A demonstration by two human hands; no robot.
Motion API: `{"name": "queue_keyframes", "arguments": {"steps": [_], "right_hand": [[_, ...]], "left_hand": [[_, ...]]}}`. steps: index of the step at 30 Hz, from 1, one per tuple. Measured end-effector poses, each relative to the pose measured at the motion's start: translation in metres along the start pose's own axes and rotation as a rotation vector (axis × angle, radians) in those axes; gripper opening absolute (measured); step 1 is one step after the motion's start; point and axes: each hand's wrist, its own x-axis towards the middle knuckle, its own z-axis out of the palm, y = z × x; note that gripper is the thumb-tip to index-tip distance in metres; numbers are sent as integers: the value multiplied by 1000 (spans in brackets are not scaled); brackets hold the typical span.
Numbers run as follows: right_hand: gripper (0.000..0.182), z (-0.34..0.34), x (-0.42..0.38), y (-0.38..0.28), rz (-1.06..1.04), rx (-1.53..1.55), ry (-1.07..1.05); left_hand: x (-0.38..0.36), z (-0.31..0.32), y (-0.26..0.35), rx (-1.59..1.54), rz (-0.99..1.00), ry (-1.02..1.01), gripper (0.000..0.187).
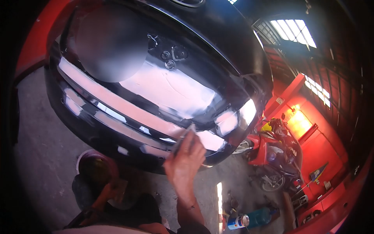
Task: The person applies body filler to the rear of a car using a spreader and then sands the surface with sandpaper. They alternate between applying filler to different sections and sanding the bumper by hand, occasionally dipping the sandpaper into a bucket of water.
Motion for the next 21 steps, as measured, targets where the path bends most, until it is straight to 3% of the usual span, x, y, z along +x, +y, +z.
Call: {"name": "queue_keyframes", "arguments": {"steps": [2,5,7,10,12,17,21], "right_hand": [[83,2,-3,-30,-40,15,-84],[86,15,-12,-51,-161,29,-38],[86,18,-20,-55,-192,17,-39],[82,16,-39,-51,-254,74,-129],[79,15,-51,-43,-292,86,-176],[87,13,-45,-31,-256,14,-76],[83,33,-25,-36,-230,58,84]], "left_hand": [[2,2,-3,29,-24,7,54],[2,1,-15,64,-51,-2,55],[1,-3,-21,-125,124,-16,55],[-7,-13,13,43,4,64,53],[-8,-11,13,17,43,87,51],[3,-8,-24,-83,33,50,46],[1,-6,2,-11,90,64,49]]}}
